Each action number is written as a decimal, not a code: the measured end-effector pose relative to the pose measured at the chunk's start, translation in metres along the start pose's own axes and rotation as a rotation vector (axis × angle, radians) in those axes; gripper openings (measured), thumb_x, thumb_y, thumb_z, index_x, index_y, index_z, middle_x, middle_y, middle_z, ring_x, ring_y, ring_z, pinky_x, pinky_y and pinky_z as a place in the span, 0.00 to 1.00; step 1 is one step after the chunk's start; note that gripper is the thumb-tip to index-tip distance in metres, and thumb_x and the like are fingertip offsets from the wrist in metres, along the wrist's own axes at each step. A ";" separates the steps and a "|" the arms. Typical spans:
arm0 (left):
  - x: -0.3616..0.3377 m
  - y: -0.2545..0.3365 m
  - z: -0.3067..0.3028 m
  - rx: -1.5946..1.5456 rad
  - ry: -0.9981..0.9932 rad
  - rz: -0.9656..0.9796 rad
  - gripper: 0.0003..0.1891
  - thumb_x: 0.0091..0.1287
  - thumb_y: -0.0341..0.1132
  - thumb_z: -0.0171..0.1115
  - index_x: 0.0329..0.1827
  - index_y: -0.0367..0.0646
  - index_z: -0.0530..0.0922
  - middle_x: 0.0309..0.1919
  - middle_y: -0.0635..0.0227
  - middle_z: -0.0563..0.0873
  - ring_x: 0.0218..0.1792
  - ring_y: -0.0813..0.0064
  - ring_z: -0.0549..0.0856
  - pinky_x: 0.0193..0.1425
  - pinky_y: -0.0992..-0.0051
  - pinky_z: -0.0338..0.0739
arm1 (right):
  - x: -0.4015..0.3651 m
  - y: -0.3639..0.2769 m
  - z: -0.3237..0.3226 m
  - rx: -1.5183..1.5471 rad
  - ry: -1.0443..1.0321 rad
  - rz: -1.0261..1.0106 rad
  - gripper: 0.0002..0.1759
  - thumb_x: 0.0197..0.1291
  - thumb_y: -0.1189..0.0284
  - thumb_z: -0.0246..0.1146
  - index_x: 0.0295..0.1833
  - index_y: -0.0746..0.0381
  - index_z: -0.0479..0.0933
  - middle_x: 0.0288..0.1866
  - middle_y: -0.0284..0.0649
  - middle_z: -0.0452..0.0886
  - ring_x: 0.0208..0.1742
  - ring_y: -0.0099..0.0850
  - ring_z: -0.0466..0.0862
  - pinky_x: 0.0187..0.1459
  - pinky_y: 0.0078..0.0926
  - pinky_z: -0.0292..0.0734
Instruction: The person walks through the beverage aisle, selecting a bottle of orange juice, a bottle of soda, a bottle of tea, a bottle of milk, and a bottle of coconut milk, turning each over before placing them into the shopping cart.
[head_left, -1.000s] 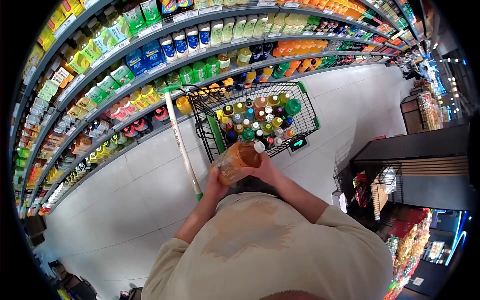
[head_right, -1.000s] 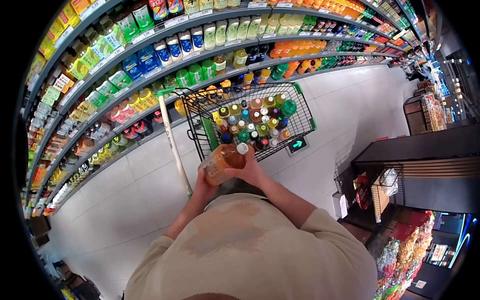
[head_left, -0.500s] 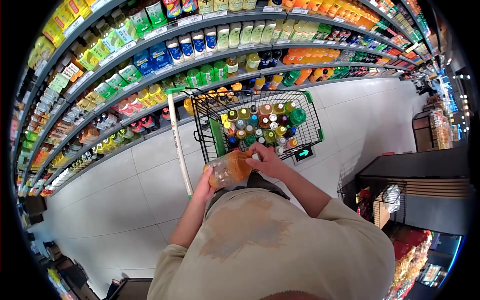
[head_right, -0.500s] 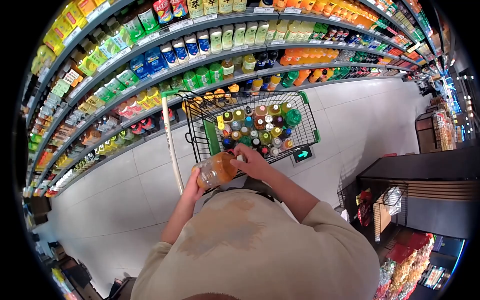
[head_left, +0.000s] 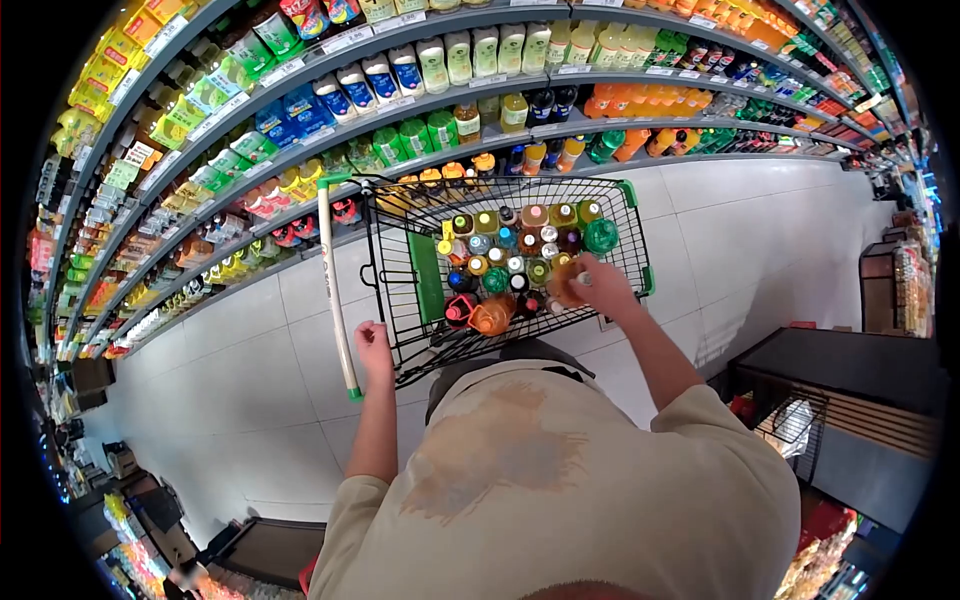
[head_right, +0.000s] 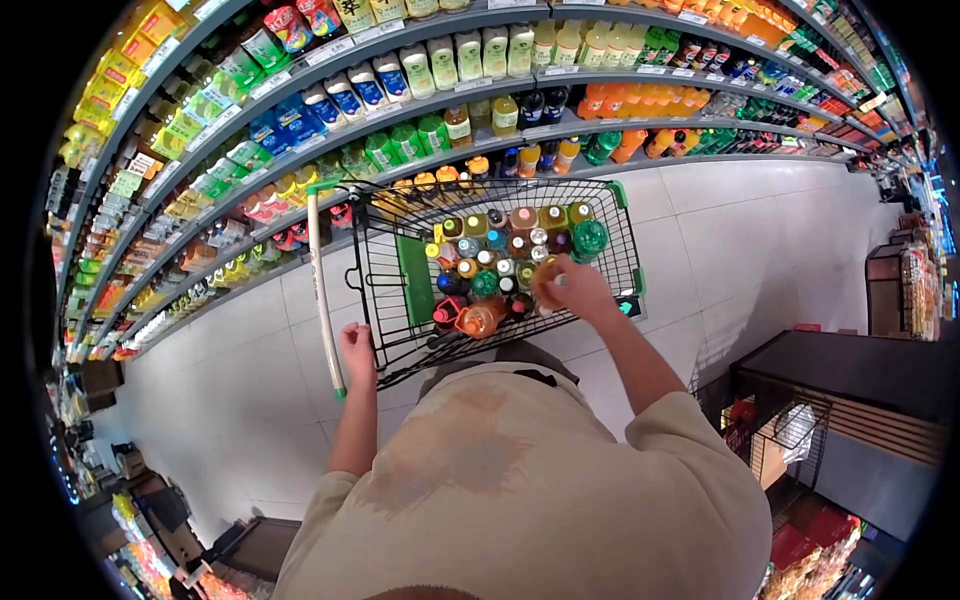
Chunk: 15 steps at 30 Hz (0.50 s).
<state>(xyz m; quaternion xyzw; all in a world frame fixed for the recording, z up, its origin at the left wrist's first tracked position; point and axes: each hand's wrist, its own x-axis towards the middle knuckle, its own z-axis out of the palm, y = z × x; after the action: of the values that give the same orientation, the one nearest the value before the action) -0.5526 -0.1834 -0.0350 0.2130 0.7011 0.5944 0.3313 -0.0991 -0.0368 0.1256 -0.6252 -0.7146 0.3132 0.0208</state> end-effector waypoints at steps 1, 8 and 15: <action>0.002 -0.016 -0.010 0.109 0.023 -0.138 0.14 0.67 0.35 0.68 0.49 0.41 0.74 0.35 0.73 0.78 0.34 0.82 0.75 0.40 0.80 0.71 | 0.004 0.022 -0.002 0.004 -0.011 -0.001 0.20 0.58 0.58 0.66 0.52 0.54 0.74 0.39 0.47 0.86 0.42 0.50 0.86 0.42 0.45 0.80; -0.019 -0.012 -0.012 0.320 -0.123 -0.578 0.21 0.67 0.53 0.65 0.49 0.46 0.75 0.38 0.70 0.83 0.33 0.74 0.85 0.31 0.73 0.73 | 0.026 0.160 0.016 0.069 0.132 0.163 0.20 0.57 0.65 0.69 0.54 0.59 0.75 0.45 0.46 0.86 0.47 0.49 0.85 0.47 0.44 0.80; -0.030 -0.012 -0.011 0.369 -0.099 -0.525 0.14 0.71 0.47 0.62 0.46 0.46 0.78 0.33 0.74 0.84 0.29 0.81 0.82 0.29 0.78 0.73 | 0.052 0.233 0.067 -0.032 0.104 0.419 0.22 0.56 0.59 0.66 0.55 0.55 0.74 0.46 0.46 0.86 0.48 0.47 0.86 0.47 0.44 0.81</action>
<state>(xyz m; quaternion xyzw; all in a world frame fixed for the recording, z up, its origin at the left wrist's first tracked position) -0.5381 -0.2142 -0.0395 0.1100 0.8110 0.3405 0.4629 0.0666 -0.0125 -0.0576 -0.7756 -0.5720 0.2665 -0.0179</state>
